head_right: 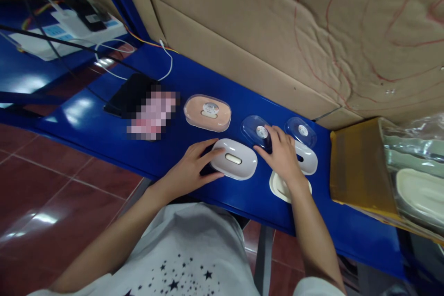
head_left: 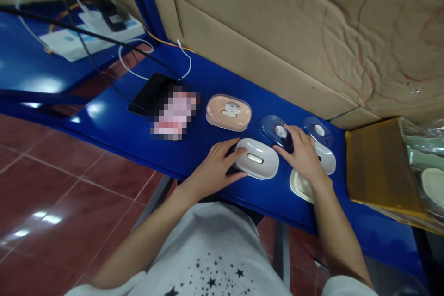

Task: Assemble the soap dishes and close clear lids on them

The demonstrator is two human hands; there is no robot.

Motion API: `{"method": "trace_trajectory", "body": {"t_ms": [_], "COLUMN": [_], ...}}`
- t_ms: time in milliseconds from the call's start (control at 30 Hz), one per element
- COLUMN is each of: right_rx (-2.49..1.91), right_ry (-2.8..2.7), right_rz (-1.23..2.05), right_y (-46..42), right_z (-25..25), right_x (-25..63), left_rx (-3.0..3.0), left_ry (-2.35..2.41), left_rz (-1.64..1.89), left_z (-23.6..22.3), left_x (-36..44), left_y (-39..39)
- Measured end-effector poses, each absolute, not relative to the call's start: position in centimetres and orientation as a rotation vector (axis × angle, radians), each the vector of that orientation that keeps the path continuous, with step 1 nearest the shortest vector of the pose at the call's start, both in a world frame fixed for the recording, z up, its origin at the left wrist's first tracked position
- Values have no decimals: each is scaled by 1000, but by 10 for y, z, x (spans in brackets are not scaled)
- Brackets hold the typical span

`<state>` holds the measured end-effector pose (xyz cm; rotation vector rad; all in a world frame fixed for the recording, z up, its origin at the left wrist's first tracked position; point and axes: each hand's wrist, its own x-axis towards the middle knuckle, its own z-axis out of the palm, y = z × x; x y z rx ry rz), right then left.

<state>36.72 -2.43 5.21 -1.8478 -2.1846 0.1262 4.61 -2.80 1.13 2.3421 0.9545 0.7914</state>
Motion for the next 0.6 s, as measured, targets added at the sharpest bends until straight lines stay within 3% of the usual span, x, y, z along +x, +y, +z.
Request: {"method": "trace_trajectory", "body": {"t_ms": [233, 600], "right_rx": [-1565, -1512], "right_ry": [-2179, -2477], "right_rz": [648, 292], "right_y": [-60, -69], "right_z": [76, 63], "right_x": [346, 314], "left_rx": [2185, 2198], "left_ry": [1057, 1030], "left_rz": [893, 860], "left_z": [7, 7], "left_x": [49, 47], "left_y": [-27, -27]}}
